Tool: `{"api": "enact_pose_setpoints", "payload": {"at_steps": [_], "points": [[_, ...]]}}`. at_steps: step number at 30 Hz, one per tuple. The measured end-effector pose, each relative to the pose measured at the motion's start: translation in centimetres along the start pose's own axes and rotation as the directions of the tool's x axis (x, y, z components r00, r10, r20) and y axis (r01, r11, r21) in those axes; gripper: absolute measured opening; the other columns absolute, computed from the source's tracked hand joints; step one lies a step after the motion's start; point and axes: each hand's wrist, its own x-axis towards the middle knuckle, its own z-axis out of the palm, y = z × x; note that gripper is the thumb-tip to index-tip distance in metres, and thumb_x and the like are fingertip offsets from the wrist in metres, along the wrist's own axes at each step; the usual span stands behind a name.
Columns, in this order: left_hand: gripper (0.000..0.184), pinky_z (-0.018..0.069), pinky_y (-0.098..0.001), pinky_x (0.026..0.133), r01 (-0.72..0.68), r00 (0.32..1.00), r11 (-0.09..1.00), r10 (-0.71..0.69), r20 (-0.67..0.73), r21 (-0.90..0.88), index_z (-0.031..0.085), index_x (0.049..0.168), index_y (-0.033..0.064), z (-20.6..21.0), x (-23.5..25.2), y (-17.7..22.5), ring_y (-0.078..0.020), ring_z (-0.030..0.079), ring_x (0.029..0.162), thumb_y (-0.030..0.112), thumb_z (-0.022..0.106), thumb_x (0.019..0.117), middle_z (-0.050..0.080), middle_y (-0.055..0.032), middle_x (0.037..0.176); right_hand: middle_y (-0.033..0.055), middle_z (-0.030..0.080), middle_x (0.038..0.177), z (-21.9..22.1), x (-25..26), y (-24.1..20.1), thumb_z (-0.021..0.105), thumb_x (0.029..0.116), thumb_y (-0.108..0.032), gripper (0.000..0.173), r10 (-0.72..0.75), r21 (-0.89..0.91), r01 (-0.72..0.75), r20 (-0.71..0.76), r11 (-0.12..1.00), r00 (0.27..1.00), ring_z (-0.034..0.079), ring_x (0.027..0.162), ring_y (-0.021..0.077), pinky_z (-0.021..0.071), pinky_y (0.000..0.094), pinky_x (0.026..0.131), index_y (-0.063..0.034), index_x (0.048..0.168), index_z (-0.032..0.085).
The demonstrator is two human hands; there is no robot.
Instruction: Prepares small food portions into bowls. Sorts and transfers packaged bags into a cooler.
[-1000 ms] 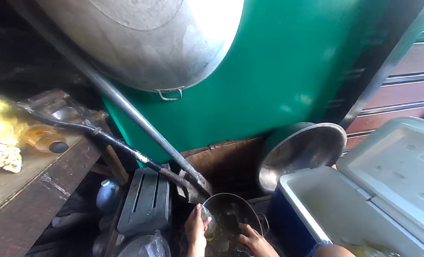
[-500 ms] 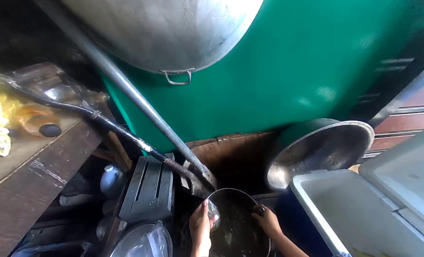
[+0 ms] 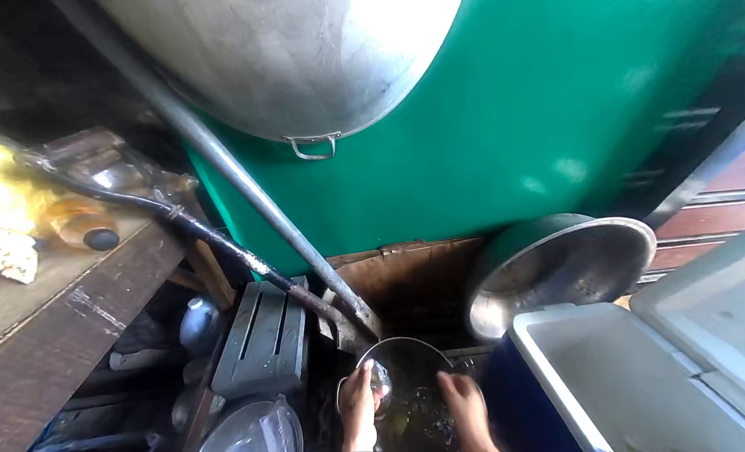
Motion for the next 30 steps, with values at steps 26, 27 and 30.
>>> {"api": "enact_pose_setpoints", "payload": {"at_steps": [26,27,30], "points": [[0.017,0.0598,-0.034,0.072,-0.142,0.966,0.972,0.094,0.243,0.187,0.071,0.109,-0.0043,-0.9,-8.2,6.0,-0.0193,0.07,0.075,0.003,0.072,0.094,0.072,-0.0154,0.094,0.0107,0.072,0.098,-7.6,-5.9,-10.4,0.063,0.0962,-0.037,0.031,-0.424,-0.451,0.47,0.206,0.759,0.882,0.069,0.094,0.031,0.0526,0.057,0.079,-0.0084,0.093,0.074],[0.017,0.0594,-0.0328,0.07,-0.114,0.967,0.986,0.083,0.241,0.119,0.07,0.109,-0.0051,-0.7,-8.7,6.4,-0.0188,0.069,0.072,0.002,0.072,0.0931,0.071,-0.0151,0.091,0.0101,0.071,0.093,-7.8,-6.1,-10.1,0.063,0.0961,-0.037,0.032,-0.499,-0.413,0.513,0.151,0.752,0.853,0.069,0.087,0.03,0.0528,0.0555,0.075,-0.0081,0.09,0.074],[0.017,0.0591,-0.0314,0.068,-0.106,0.964,0.994,0.103,0.245,0.0,0.068,0.107,-0.0062,0.0,-10.0,7.5,-0.018,0.067,0.07,0.0,0.073,0.0923,0.07,-0.0142,0.086,0.013,0.069,0.097,-7.5,-6.7,-9.2,0.069,0.0928,-0.038,0.038,-0.683,-0.155,0.683,0.058,0.714,0.728,0.069,0.081,0.0255,0.0575,0.0456,0.072,-0.0021,0.103,0.072]]}}
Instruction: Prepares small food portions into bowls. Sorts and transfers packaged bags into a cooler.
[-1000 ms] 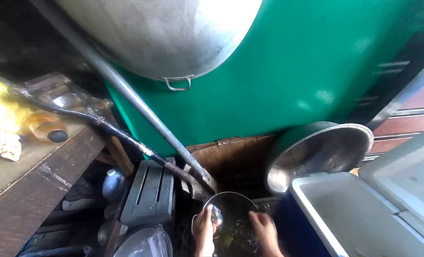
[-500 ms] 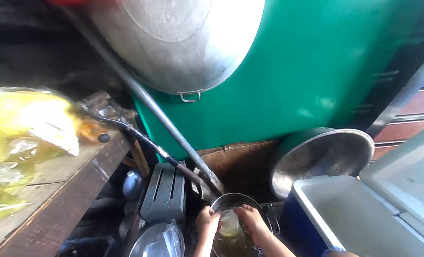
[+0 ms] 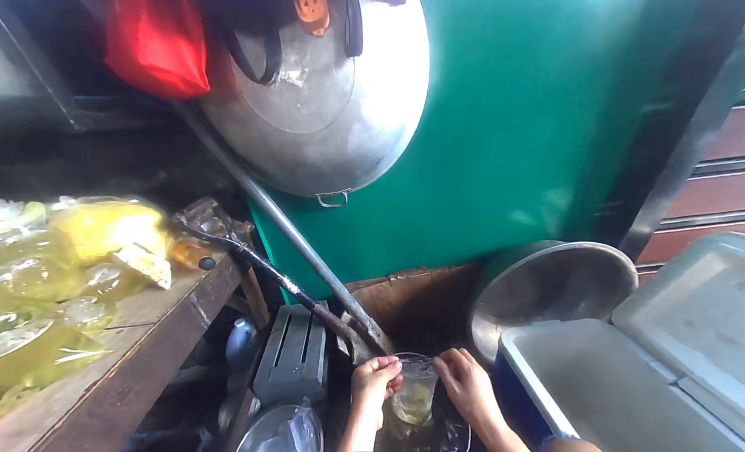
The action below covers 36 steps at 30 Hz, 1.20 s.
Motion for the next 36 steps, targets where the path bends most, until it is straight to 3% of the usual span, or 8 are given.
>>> {"api": "enact_pose_setpoints", "payload": {"at_steps": [4,8,11,15,21,28,32,36], "points": [[0.017,0.0595,-0.0316,0.069,-0.096,0.993,0.987,0.086,0.077,0.131,0.068,0.104,-0.0054,1.3,-0.7,-0.1,-0.0168,0.068,0.071,0.002,0.075,0.0908,0.07,-0.0126,0.087,0.022,0.063,0.129,1.1,-0.7,-1.8,0.092,0.0727,-0.025,0.097,-0.024,0.21,-0.048,0.328,0.976,0.944,0.067,0.109,0.0315,0.0551,0.0474,0.098,-0.003,0.152,0.041],[0.015,0.0605,-0.032,0.077,-0.339,0.94,0.816,0.313,0.136,0.467,0.077,0.097,0.0051,0.6,-1.0,-0.5,-0.0115,0.072,0.078,0.014,0.082,0.0855,0.076,-0.0048,0.087,0.0152,0.074,0.098,1.5,0.1,-3.1,0.073,0.0894,-0.015,0.024,-0.059,0.065,0.043,0.262,0.997,0.963,0.072,0.094,0.0279,0.0559,0.0466,0.09,0.0001,0.108,0.074],[0.045,0.0599,-0.0325,0.075,-0.525,0.85,0.807,0.514,0.116,0.269,0.07,0.117,-0.0002,-1.2,-1.6,-1.5,-0.0138,0.071,0.08,0.017,0.086,0.0785,0.074,-0.0063,0.091,0.0127,0.074,0.09,0.5,0.8,-4.8,0.074,0.0906,-0.023,0.022,-0.053,0.039,0.043,0.285,0.998,0.957,0.071,0.087,0.0262,0.0556,0.0465,0.084,-0.0016,0.097,0.075],[0.09,0.0416,-0.0438,0.115,-0.537,0.824,0.793,0.422,0.378,0.286,0.045,0.148,-0.0077,-2.6,-2.7,-3.4,-0.0279,0.048,0.14,0.019,0.088,0.0743,0.049,-0.0224,0.151,0.0121,0.074,0.087,-0.8,1.3,-7.2,0.077,0.0885,-0.027,0.025,-0.126,0.055,0.114,0.34,0.992,0.932,0.071,0.084,0.0253,0.0557,0.0473,0.081,-0.0024,0.094,0.076],[0.045,0.0488,-0.0358,0.107,-0.501,0.847,0.779,0.353,0.396,0.377,0.057,0.13,-0.0104,0.3,-3.2,-4.3,-0.0166,0.064,0.117,0.017,0.067,0.096,0.068,-0.0188,0.121,0.0124,0.073,0.086,-2.0,1.8,-8.4,0.073,0.0911,-0.026,0.024,-0.134,0.033,0.131,0.362,0.991,0.923,0.071,0.083,0.0254,0.0551,0.046,0.08,-0.002,0.095,0.075],[0.035,0.0494,-0.0444,0.099,-0.644,0.765,0.584,0.463,0.449,0.495,0.072,0.102,0.0001,1.1,-0.9,-4.8,-0.0185,0.067,0.096,0.018,0.043,0.1035,0.071,-0.0088,0.095,0.0053,0.073,0.098,-4.6,1.1,-4.9,0.064,0.1002,-0.035,0.033,0.181,0.28,-0.287,0.351,0.916,0.919,0.071,0.082,0.0163,0.0604,0.0379,0.075,-0.0075,0.119,0.066],[0.047,0.0112,-0.0644,0.123,-0.525,0.845,0.429,0.369,0.387,0.735,0.062,0.137,0.0004,1.8,-3.1,-3.8,-0.0334,0.042,0.146,0.033,0.045,0.1074,0.058,-0.0171,0.144,0.0047,0.075,0.095,-3.0,-3.1,-4.4,0.033,0.1131,-0.037,0.039,0.437,0.386,-0.751,0.634,0.535,0.638,0.068,0.077,0.0117,0.051,0.0286,0.065,-0.0079,0.128,0.054],[0.047,0.0028,-0.0772,0.116,-0.549,0.761,0.369,0.591,0.266,0.75,0.063,0.135,0.0008,2.5,-4.2,-5.8,-0.0442,0.031,0.15,0.033,0.054,0.1023,0.052,-0.0175,0.151,0.0102,0.071,0.092,-0.5,-3.3,-5.7,0.031,0.1121,-0.037,0.042,0.501,0.584,-0.801,0.737,-0.133,0.454,0.068,0.079,0.0186,0.0555,0.0359,0.071,-0.0054,0.118,0.058]]}}
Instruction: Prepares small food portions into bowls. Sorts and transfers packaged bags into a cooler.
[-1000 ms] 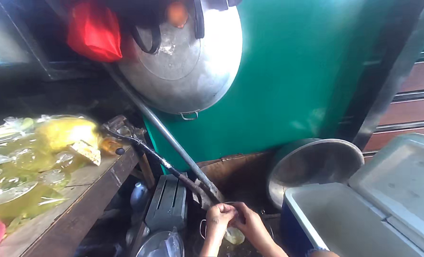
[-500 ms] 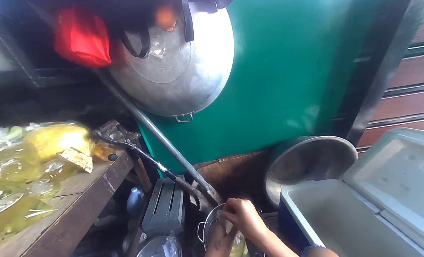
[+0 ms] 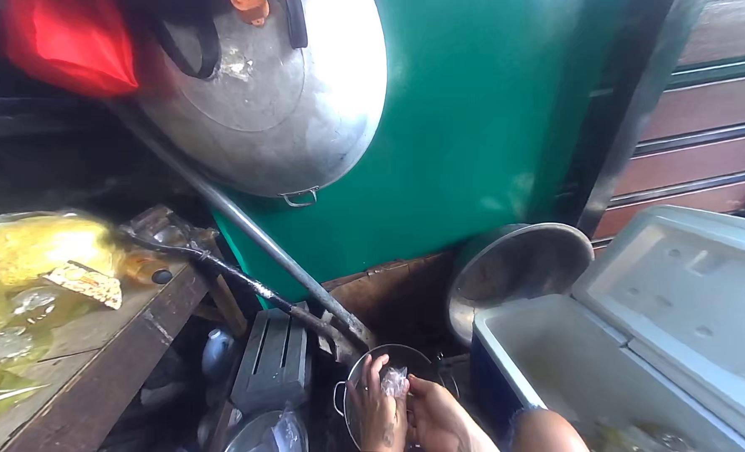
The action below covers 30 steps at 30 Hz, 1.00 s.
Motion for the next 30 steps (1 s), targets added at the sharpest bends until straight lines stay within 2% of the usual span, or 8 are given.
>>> {"api": "enact_pose_setpoints", "payload": {"at_steps": [3,6,10,15,18,22,26,30], "points": [[0.053,0.0155,-0.0641,0.12,0.088,0.987,0.95,-0.123,-0.101,-0.301,0.049,0.142,-0.0114,0.7,-1.4,-0.8,-0.0428,0.038,0.144,0.024,0.046,0.103,0.049,-0.0282,0.148,0.0123,0.067,0.091,1.5,0.8,-0.4,0.035,0.1104,-0.038,0.04,0.119,0.225,-0.104,-0.056,0.969,0.991,0.063,0.07,0.0184,0.0528,0.0348,0.064,-0.0035,0.118,0.054],[0.047,0.042,-0.0369,0.109,0.325,0.893,0.508,-0.444,0.081,-0.798,0.037,0.147,-0.0127,1.0,-2.3,-1.1,-0.0227,0.054,0.121,0.016,0.031,0.1096,0.057,-0.0222,0.13,0.0084,0.061,0.078,1.8,2.4,0.2,0.037,0.1095,-0.037,0.033,0.181,0.276,-0.141,-0.123,0.951,0.976,0.055,0.056,0.0135,0.0454,0.0263,0.048,-0.0077,0.109,0.052],[0.036,0.0525,-0.0312,0.084,0.406,0.644,0.024,-0.717,0.267,-0.913,0.054,0.101,0.0049,1.2,-1.6,-0.4,-0.0123,0.062,0.087,0.025,0.028,0.1138,0.062,-0.0023,0.088,0.0062,0.06,0.072,1.6,3.2,2.4,0.035,0.1106,-0.012,0.016,-0.079,0.055,0.09,-0.184,0.994,0.98,0.051,0.051,0.0106,0.0428,0.0246,0.046,-0.007,0.107,0.049],[0.048,0.0481,-0.0406,0.101,0.3,0.85,0.506,-0.526,-0.014,-0.809,0.039,0.147,-0.0112,3.3,-1.7,-2.8,-0.024,0.062,0.115,0.019,0.03,0.1113,0.064,-0.0215,0.13,0.0137,0.063,0.103,1.0,2.3,2.3,0.056,0.0982,0.0,0.047,-0.369,-0.675,0.301,0.046,0.673,0.928,0.066,0.089,0.021,0.0547,0.04,0.079,-0.0038,0.139,0.032],[0.048,0.0429,-0.0458,0.111,0.063,0.968,0.797,-0.195,-0.158,-0.601,0.058,0.137,-0.0071,3.1,-0.8,-4.4,-0.0275,0.057,0.129,0.024,0.038,0.106,0.059,-0.0209,0.141,0.0204,0.067,0.108,2.4,0.8,-0.2,0.052,0.1029,-0.009,0.046,-0.318,-0.941,0.287,0.221,0.177,0.922,0.069,0.101,0.0329,0.0539,0.0506,0.092,-0.002,0.145,0.035],[0.046,0.0313,-0.0566,0.116,-0.179,0.978,0.909,0.121,-0.171,-0.377,0.073,0.123,0.0019,1.4,0.4,-4.9,-0.0245,0.058,0.132,0.029,0.04,0.106,0.067,-0.0118,0.135,0.0279,0.065,0.121,5.0,-1.5,-2.5,0.048,0.1026,-0.004,0.056,-0.151,-0.892,0.239,0.316,-0.383,0.937,0.064,0.117,0.045,0.0493,0.0603,0.099,-0.0004,0.154,0.027],[0.04,0.0418,-0.0573,0.104,-0.144,0.974,0.949,0.087,-0.209,-0.279,0.078,0.095,0.002,1.0,0.5,-4.4,-0.0259,0.067,0.11,0.022,0.044,0.101,0.075,-0.011,0.104,0.0272,0.062,0.13,5.0,-1.4,-2.0,0.04,0.1042,0.004,0.049,-0.175,-0.771,0.272,0.441,-0.575,0.881,0.058,0.128,0.0435,0.0452,0.0553,0.106,-0.0022,0.152,0.035],[0.036,0.0323,-0.0582,0.114,0.218,0.957,0.976,-0.211,0.2,-0.016,0.072,0.124,0.0056,0.2,-0.4,-3.9,-0.0315,0.055,0.131,0.018,0.044,0.106,0.066,-0.0135,0.133,0.0247,0.067,0.126,0.4,1.3,0.6,0.038,0.1069,0.0,0.052,-0.175,-0.709,0.365,0.564,-0.603,0.807,0.062,0.124,0.0423,0.047,0.0535,0.106,-0.0062,0.158,0.034]]}}
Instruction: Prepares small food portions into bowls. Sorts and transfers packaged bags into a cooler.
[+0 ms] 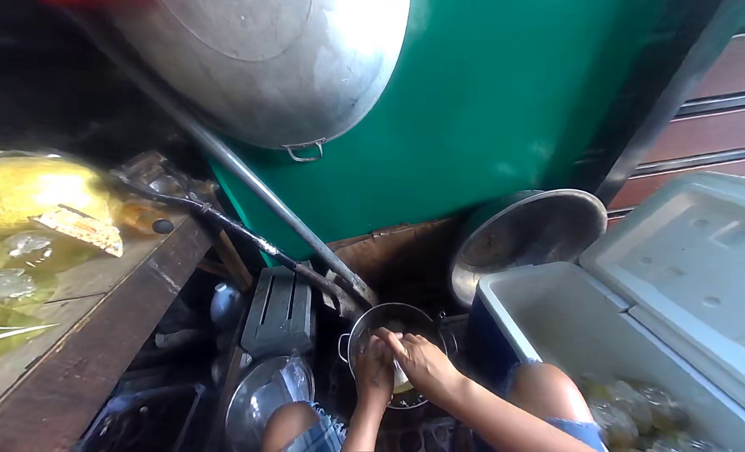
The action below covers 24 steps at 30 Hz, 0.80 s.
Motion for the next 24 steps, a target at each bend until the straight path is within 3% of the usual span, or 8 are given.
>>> {"api": "enact_pose_setpoints", "payload": {"at_steps": [3,7,12,16,19,21,24], "points": [[0.036,0.0398,-0.0524,0.112,0.11,0.983,0.989,-0.123,0.139,0.102,0.073,0.128,0.018,2.1,-0.6,-2.4,-0.025,0.056,0.132,0.023,0.046,0.1051,0.064,-0.0066,0.138,0.0232,0.072,0.115,5.2,-1.0,1.9,0.043,0.1052,0.0,0.052,-0.068,0.004,0.069,-0.089,0.998,0.994,0.069,0.112,0.0417,0.0525,0.0534,0.099,-0.0063,0.157,0.039],[0.037,0.041,-0.0527,0.111,0.215,0.929,0.954,-0.265,0.257,0.207,0.07,0.132,0.0188,4.5,-1.8,-4.5,-0.0284,0.053,0.134,0.028,0.046,0.106,0.059,-0.0078,0.144,0.0196,0.075,0.106,11.1,-2.0,4.0,0.05,0.1031,-0.002,0.048,-0.157,0.023,0.167,-0.232,0.986,0.96,0.074,0.099,0.0387,0.0583,0.0521,0.091,-0.0048,0.151,0.048],[0.035,0.0418,-0.0512,0.111,0.259,0.921,0.928,-0.321,0.222,0.267,0.073,0.127,0.0134,6.2,-2.2,-5.8,-0.0336,0.052,0.134,0.029,0.051,0.105,0.057,-0.0162,0.142,0.0126,0.077,0.097,15.7,-1.7,6.2,0.062,0.0981,-0.007,0.043,-0.243,-0.044,0.253,-0.468,0.967,0.849,0.077,0.087,0.0307,0.0629,0.0445,0.081,-0.0046,0.141,0.058],[0.034,0.0453,-0.0493,0.11,0.28,0.919,0.917,-0.342,0.196,0.284,0.07,0.133,0.0172,5.5,-2.4,-5.0,-0.0309,0.06,0.128,0.022,0.049,0.1072,0.067,-0.0128,0.133,0.013,0.077,0.1,15.9,-1.4,6.2,0.062,0.0978,-0.008,0.047,-0.11,0.101,0.167,-0.421,0.981,0.9,0.076,0.092,0.0332,0.0619,0.0484,0.082,-0.0065,0.144,0.055],[0.026,0.0504,-0.0483,0.104,0.283,0.956,0.957,-0.277,0.096,-0.058,0.079,0.114,0.0125,5.3,-2.7,-5.9,-0.0238,0.07,0.112,0.026,0.059,0.1032,0.077,-0.009,0.112,0.0126,0.077,0.104,15.1,-1.5,6.0,0.06,0.1003,-0.01,0.05,-0.008,0.282,0.106,-0.328,0.954,0.945,0.076,0.094,0.0355,0.0609,0.0534,0.084,-0.0073,0.149,0.05],[0.026,0.0491,-0.0434,0.107,0.288,0.945,0.943,-0.252,0.207,-0.167,0.075,0.117,0.0073,4.6,-2.8,-6.0,-0.0206,0.068,0.114,0.021,0.058,0.1039,0.074,-0.0101,0.117,0.011,0.078,0.105,15.1,-1.8,6.3,0.059,0.1012,-0.01,0.049,-0.013,0.33,0.125,-0.322,0.936,0.947,0.076,0.096,0.0342,0.0608,0.053,0.085,-0.0059,0.149,0.049],[0.026,0.0472,-0.0433,0.109,0.213,0.957,0.977,-0.202,0.207,-0.028,0.075,0.119,0.0069,3.6,-3.2,-5.4,-0.0234,0.067,0.119,0.014,0.056,0.1031,0.073,-0.0117,0.12,0.0107,0.077,0.104,15.3,-2.1,6.5,0.058,0.1016,-0.009,0.044,-0.068,0.317,0.188,-0.353,0.93,0.933,0.076,0.095,0.0319,0.0613,0.0502,0.085,-0.0043,0.145,0.052]]}}
